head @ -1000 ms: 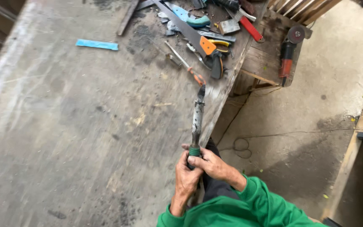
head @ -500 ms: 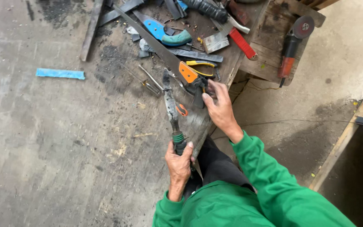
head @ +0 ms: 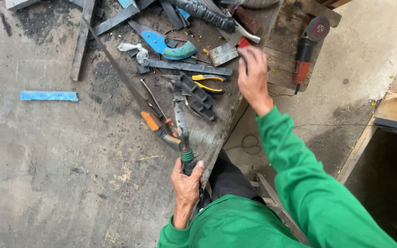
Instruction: The person cleans a metal tool by scraping it with a small metal file and wiping it with a sanding block.
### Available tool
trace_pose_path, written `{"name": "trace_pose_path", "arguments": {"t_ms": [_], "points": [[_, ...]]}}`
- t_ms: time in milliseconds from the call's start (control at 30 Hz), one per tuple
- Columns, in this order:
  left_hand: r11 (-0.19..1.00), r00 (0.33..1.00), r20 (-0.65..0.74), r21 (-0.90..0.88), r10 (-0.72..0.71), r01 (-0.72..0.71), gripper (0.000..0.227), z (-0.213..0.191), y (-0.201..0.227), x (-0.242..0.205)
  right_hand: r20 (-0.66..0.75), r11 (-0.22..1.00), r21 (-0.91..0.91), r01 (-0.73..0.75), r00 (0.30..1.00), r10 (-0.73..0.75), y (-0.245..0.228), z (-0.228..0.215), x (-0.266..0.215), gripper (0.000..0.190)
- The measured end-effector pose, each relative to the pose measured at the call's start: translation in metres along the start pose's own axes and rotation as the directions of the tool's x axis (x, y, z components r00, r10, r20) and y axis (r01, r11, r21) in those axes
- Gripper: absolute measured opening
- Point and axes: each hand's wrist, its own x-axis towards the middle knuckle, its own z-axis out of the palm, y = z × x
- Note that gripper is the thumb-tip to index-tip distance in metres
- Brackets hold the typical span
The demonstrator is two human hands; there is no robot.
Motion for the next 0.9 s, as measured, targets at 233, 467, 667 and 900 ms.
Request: {"name": "trace_pose_path", "arguments": {"t_ms": [233, 467, 667, 900], "points": [[0.985, 0.99, 0.135, 0.173, -0.034, 0.011, 0.023, 0.051, 0.019, 0.022, 0.039, 0.97, -0.243, -0.031, 0.998, 0.041, 0.034, 0.021, 0.045, 0.033], [0.968, 0.99, 0.142, 0.248, 0.004, -0.039, 0.023, 0.085, 0.04, 0.044, 0.082, 0.982, -0.182, 0.042, 0.996, -0.027, 0.035, 0.023, 0.052, 0.034], [0.985, 0.994, 0.107, 0.173, -0.007, -0.012, 0.022, 0.09, 0.034, 0.053, 0.231, 0.986, 0.159, -0.055, 0.973, 0.017, 0.037, 0.011, 0.051, 0.025], [0.994, 0.997, 0.079, 0.107, -0.006, -0.002, 0.021, 0.082, 0.024, 0.049, 0.375, 0.956, 0.235, -0.175, 0.924, 0.077, 0.017, 0.022, 0.047, 0.032]]}}
